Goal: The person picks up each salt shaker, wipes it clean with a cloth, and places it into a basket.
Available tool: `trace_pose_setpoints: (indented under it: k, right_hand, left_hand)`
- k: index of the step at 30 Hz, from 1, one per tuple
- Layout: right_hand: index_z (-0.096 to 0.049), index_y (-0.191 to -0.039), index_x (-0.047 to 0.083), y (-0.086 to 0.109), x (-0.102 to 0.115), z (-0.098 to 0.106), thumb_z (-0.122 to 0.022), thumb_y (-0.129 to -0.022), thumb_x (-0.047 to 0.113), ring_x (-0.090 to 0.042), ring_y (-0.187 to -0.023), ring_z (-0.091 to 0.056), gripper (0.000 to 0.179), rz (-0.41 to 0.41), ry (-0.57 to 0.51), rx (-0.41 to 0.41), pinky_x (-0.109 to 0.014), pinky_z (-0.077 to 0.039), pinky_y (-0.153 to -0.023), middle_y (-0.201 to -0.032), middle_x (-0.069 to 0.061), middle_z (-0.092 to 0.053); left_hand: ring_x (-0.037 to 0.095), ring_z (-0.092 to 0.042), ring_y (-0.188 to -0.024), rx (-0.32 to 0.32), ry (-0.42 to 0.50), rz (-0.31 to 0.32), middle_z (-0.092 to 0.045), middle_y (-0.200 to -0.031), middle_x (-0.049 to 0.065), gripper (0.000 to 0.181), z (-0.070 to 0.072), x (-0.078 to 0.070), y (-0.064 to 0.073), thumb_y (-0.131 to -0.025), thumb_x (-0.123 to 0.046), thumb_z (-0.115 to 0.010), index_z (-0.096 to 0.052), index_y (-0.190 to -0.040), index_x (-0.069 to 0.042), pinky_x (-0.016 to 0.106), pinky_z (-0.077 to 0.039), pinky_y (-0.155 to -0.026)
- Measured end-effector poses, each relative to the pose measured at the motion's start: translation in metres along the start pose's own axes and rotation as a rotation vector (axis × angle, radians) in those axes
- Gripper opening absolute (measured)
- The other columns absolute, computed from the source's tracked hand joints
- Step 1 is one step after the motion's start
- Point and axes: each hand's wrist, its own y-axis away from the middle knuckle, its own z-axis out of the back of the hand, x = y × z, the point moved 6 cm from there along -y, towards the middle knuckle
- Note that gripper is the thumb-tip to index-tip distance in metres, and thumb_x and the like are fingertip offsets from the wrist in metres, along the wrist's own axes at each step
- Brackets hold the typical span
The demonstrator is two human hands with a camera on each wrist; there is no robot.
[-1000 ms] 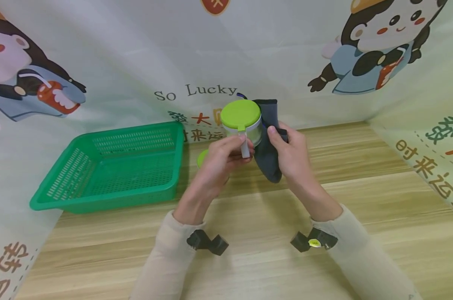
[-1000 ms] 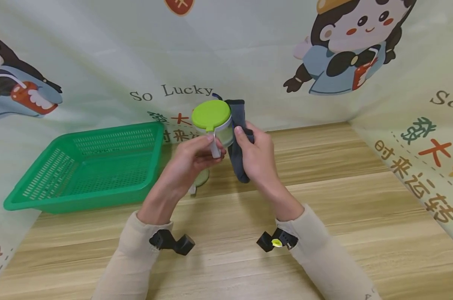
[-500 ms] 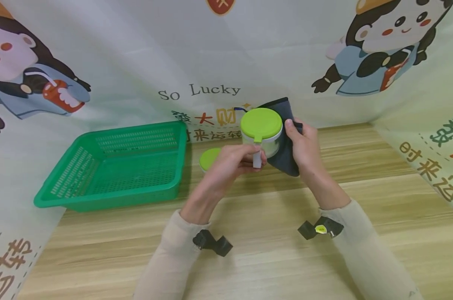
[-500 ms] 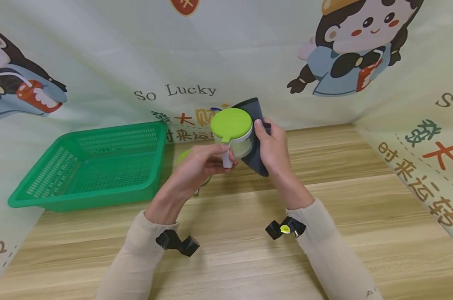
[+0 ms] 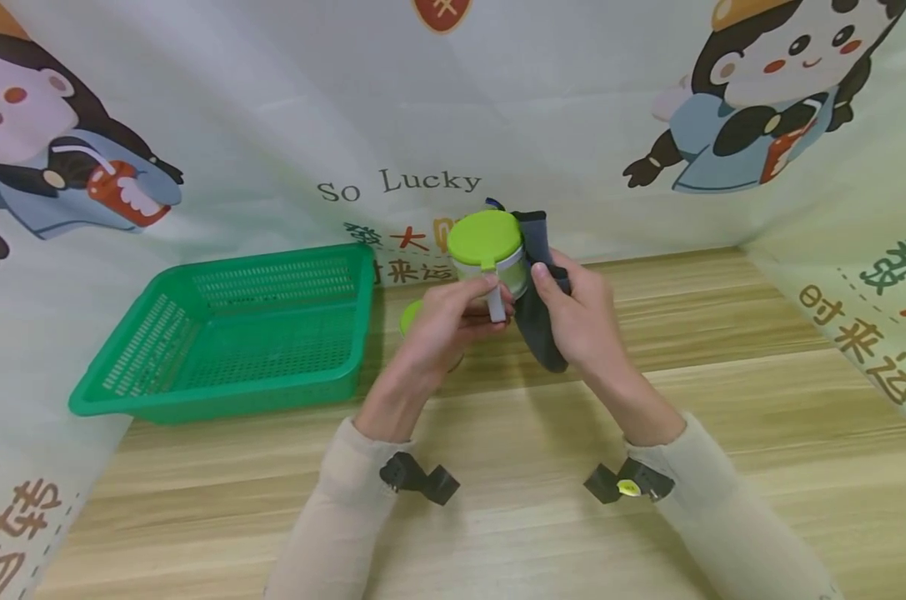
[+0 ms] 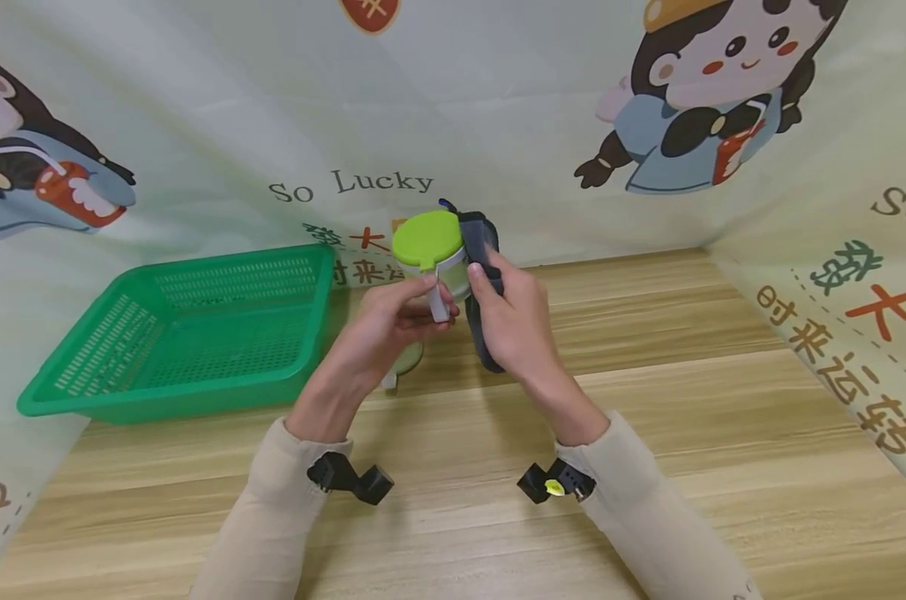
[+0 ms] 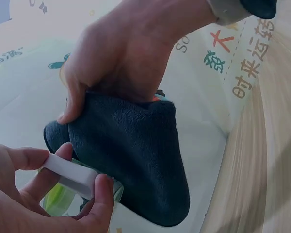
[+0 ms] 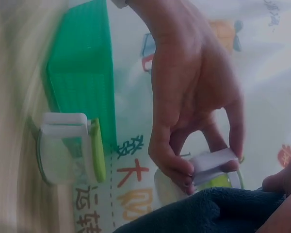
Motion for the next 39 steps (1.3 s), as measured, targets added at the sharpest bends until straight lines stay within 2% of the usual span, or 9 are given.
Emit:
trace_pose_setpoints:
  k: [4,8,13,18,20,26,31,34,39]
  right_hand:
    - [-0.066,-0.129,0.0,0.0,0.002,0.0,-0.05,-0.11,0.025,-0.028,-0.102,-0.062,0.035,0.009,-0.008,0.0,-0.031,-0.049,-0.087,-0.116,-0.023,-0.069]
    - [-0.065,-0.125,-0.003,-0.006,-0.005,0.008,-0.048,-0.111,0.028,-0.022,-0.095,-0.056,0.038,-0.024,-0.046,-0.03,-0.025,-0.047,-0.084,-0.111,-0.021,-0.065]
    - [-0.063,-0.123,-0.002,-0.013,-0.018,0.023,-0.049,-0.11,0.034,-0.014,-0.089,-0.054,0.041,-0.099,-0.111,-0.053,-0.024,-0.046,-0.081,-0.099,-0.003,-0.062]
    - [-0.064,-0.119,0.001,-0.013,-0.018,0.029,-0.053,-0.109,0.035,-0.011,-0.087,-0.055,0.037,-0.119,-0.184,-0.064,-0.023,-0.048,-0.079,-0.09,0.01,-0.061]
    - [-0.065,-0.12,-0.001,-0.01,-0.014,0.026,-0.053,-0.109,0.033,-0.012,-0.087,-0.055,0.037,-0.095,-0.171,-0.07,-0.023,-0.049,-0.079,-0.093,0.006,-0.062]
    - [-0.068,-0.125,-0.002,-0.002,0.002,0.016,-0.055,-0.108,0.028,-0.022,-0.095,-0.061,0.036,-0.023,-0.039,-0.06,-0.023,-0.049,-0.083,-0.112,-0.021,-0.069]
    - [-0.07,-0.125,0.0,0.0,0.007,0.015,-0.058,-0.107,0.027,-0.024,-0.096,-0.065,0.034,0.012,0.013,-0.065,-0.02,-0.05,-0.081,-0.114,-0.023,-0.072]
    - [-0.07,-0.119,-0.001,-0.002,0.003,0.018,-0.058,-0.107,0.029,-0.019,-0.088,-0.061,0.035,0.0,-0.016,-0.095,-0.021,-0.049,-0.078,-0.106,-0.018,-0.07]
    - [-0.068,-0.11,0.0,-0.011,-0.009,0.028,-0.057,-0.107,0.03,-0.011,-0.08,-0.056,0.033,-0.046,-0.145,-0.131,-0.022,-0.049,-0.074,-0.088,0.004,-0.064]
  left_hand:
    - [0.019,-0.07,-0.093,-0.007,-0.031,0.013,-0.071,-0.093,0.004,0.027,0.003,0.0,0.0,-0.104,-0.027,-0.059,-0.071,-0.098,-0.004,0.033,-0.06,-0.091]
    - [0.018,-0.07,-0.091,0.037,-0.063,0.017,-0.072,-0.091,0.004,0.027,-0.004,0.001,0.001,-0.103,-0.024,-0.06,-0.072,-0.099,-0.001,0.035,-0.06,-0.094]
    - [0.016,-0.07,-0.088,0.116,-0.123,0.026,-0.073,-0.09,0.004,0.028,-0.014,0.003,0.005,-0.103,-0.023,-0.061,-0.073,-0.099,0.001,0.038,-0.06,-0.095]
    - [0.016,-0.071,-0.088,0.134,-0.109,0.012,-0.074,-0.092,0.005,0.03,-0.017,0.002,0.006,-0.103,-0.024,-0.061,-0.073,-0.102,0.003,0.047,-0.057,-0.101]
    - [0.017,-0.07,-0.089,0.13,-0.086,0.008,-0.074,-0.092,0.006,0.03,-0.016,0.001,0.006,-0.103,-0.024,-0.06,-0.073,-0.101,0.003,0.045,-0.058,-0.1]
    - [0.018,-0.071,-0.088,0.06,-0.015,0.019,-0.074,-0.091,0.006,0.028,-0.007,0.001,0.003,-0.103,-0.025,-0.061,-0.072,-0.098,0.001,0.047,-0.057,-0.102]
    - [0.02,-0.071,-0.091,0.03,-0.027,0.03,-0.073,-0.092,0.006,0.027,-0.002,0.001,0.002,-0.103,-0.025,-0.061,-0.073,-0.098,-0.001,0.047,-0.057,-0.103]
    - [0.021,-0.071,-0.091,0.058,-0.077,0.017,-0.074,-0.092,0.006,0.028,-0.004,0.0,0.003,-0.102,-0.025,-0.061,-0.073,-0.099,0.0,0.045,-0.058,-0.1]
    - [0.018,-0.071,-0.091,0.127,-0.131,0.012,-0.073,-0.092,0.004,0.03,-0.014,-0.002,0.009,-0.102,-0.026,-0.062,-0.074,-0.1,0.001,0.046,-0.058,-0.101]
